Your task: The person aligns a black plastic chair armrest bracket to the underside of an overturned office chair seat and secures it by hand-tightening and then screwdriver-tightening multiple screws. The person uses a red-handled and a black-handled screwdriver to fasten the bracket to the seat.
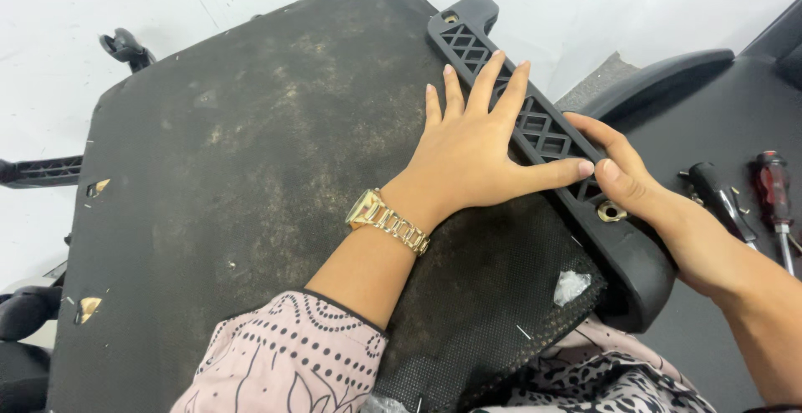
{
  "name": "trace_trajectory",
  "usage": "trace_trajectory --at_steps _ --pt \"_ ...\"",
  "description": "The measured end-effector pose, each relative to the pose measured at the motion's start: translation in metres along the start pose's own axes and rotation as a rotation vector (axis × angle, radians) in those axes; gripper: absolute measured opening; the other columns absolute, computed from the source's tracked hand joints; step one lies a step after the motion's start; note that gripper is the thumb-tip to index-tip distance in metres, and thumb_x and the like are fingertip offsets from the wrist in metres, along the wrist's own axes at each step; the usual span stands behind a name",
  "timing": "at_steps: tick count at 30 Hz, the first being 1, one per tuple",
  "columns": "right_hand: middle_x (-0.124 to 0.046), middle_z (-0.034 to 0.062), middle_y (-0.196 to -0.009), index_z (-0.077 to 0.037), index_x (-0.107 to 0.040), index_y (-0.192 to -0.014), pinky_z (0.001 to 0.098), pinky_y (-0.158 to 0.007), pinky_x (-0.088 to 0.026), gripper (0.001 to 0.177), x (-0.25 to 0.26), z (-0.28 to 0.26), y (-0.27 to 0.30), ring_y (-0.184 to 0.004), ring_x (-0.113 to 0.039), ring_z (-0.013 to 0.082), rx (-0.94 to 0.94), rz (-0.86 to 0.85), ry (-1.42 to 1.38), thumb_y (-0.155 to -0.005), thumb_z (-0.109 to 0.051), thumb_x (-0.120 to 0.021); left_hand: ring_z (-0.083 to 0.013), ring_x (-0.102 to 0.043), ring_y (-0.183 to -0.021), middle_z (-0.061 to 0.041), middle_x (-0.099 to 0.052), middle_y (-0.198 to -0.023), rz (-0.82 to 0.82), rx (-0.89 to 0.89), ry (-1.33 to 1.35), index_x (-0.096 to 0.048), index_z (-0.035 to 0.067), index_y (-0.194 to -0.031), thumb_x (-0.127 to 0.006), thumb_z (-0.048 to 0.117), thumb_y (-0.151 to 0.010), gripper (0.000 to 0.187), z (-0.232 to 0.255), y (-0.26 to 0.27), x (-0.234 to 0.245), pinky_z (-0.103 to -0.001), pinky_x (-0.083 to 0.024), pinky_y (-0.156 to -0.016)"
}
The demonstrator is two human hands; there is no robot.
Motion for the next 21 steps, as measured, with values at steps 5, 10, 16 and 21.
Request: trace_trajectory --at_steps 5,10,16,21 --pt "-0.04 0.0161 -0.16 -0.015 -0.028 -0.166 0.0463 -0.12 -0.019 0.084 -0.001 -0.004 -0.011 -0.152 -0.028 0.0274 -0.043 -0.079 0.105 -0.099 -0.063 -0.041 -0.0651 -0.001 -0.146 -0.029 -0.017 -0.165 0.007 -0.005 -0.005 -0.032 0.006 -0.159 -0.057 0.091 -0.07 0.125 -0.001 -0.002 0.0 -0.072 0.0 -0.115" --pt "-0.032 0.0125 -0.167 -0.025 -0.03 -0.168 0.0546 -0.116 -0.021 0.082 0.012 0.005 -0.045 -0.153 -0.024 0.0289 -0.347 0.059 0.307 -0.099 -0.068 -0.039 -0.0652 0.0 -0.146 -0.03 -0.017 -0.166 -0.025 0.015 0.032 -0.033 0.005 -0.158 -0.056 0.092 -0.069 0.127 -0.003 -0.002 -0.003 -0.073 0.0 -0.115" --pt "-0.069 0.0211 -0.093 0.008 -0.065 -0.126 0.0288 -0.045 -0.054 0.073 -0.017 -0.003 -0.073 -0.057 -0.066 0.0216 -0.49 -0.041 -0.064 -0.096 -0.057 -0.054 -0.0639 -0.001 -0.148 -0.032 -0.02 -0.164 -0.006 -0.007 0.094 -0.031 -0.011 -0.154 -0.056 0.093 -0.069 0.136 -0.007 -0.002 0.001 -0.069 -0.003 -0.119" --pt "-0.069 0.0113 -0.071 0.002 -0.07 -0.106 0.0242 -0.035 -0.05 0.051 -0.012 0.005 -0.063 -0.041 -0.061 0.0154 -0.598 0.058 -0.15 -0.089 -0.045 -0.065 -0.0604 -0.004 -0.149 -0.033 -0.02 -0.163 -0.016 -0.021 0.131 -0.038 -0.011 -0.15 -0.06 0.087 -0.073 0.126 -0.012 -0.004 -0.001 -0.068 -0.005 -0.117"
Point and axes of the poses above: each hand's wrist, its own y-axis away from the middle knuckle, its own x-axis out of the back of the hand, z = x × y, the point moved 8 cm from there along -y, towards the middle knuckle
